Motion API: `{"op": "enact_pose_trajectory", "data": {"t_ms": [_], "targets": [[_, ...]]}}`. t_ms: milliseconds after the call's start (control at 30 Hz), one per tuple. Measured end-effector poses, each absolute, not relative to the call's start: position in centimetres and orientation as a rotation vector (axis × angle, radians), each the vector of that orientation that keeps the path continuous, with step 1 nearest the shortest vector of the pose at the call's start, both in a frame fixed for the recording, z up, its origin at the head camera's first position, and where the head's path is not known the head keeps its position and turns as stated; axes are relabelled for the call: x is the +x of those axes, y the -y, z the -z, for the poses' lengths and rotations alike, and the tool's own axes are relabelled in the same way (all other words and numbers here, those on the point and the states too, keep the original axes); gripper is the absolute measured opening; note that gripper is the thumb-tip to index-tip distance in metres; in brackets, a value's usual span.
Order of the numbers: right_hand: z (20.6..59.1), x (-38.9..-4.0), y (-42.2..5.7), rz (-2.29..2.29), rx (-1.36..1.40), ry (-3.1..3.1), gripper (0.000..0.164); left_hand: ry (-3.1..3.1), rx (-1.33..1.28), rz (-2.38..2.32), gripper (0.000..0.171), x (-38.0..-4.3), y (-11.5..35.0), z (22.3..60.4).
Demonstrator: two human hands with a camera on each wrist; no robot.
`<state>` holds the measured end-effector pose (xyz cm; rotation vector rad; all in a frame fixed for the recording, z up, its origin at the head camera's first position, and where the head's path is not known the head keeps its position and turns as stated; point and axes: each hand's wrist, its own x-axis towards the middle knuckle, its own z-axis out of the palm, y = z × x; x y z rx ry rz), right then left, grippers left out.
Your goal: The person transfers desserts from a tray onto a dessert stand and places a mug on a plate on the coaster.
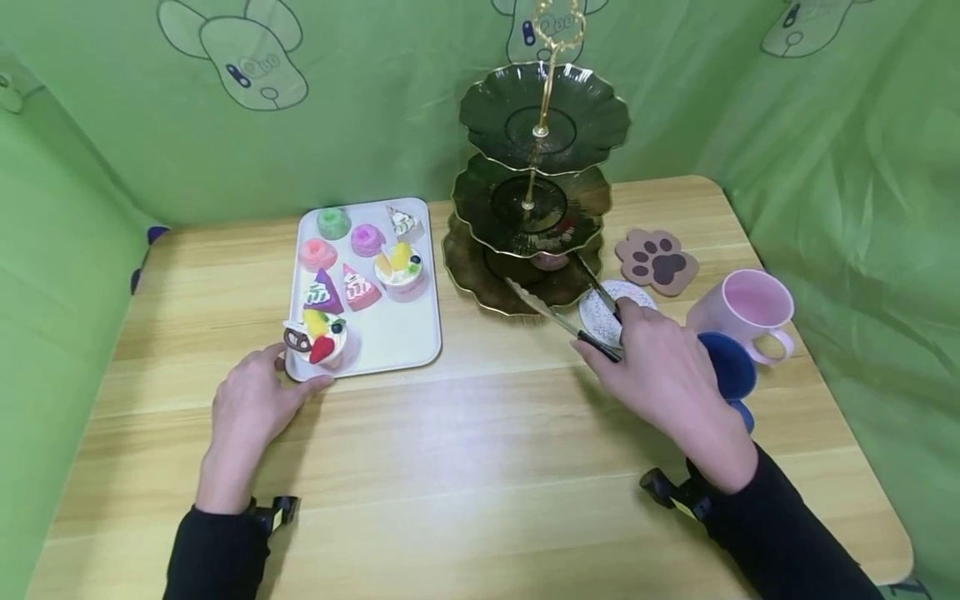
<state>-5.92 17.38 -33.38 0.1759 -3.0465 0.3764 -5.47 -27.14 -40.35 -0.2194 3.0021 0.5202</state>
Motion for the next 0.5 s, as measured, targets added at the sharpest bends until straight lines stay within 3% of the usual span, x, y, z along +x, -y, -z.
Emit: {"op": "enact_pose_trajectory", "data": {"t_ms": [333,500], "targets": [[34.2,-6.4,-13.2,-0.417,0.326,3.039,0.081,-2.991,-0.237,-0.523,0.086,-5.3,27.2,40.5],[35.3,-7.2,-10.8,-0.419,0.400,3.034,0.082,-2.989,-0.253,-0.514,0.088,-5.4,27.1,40.5]]}}
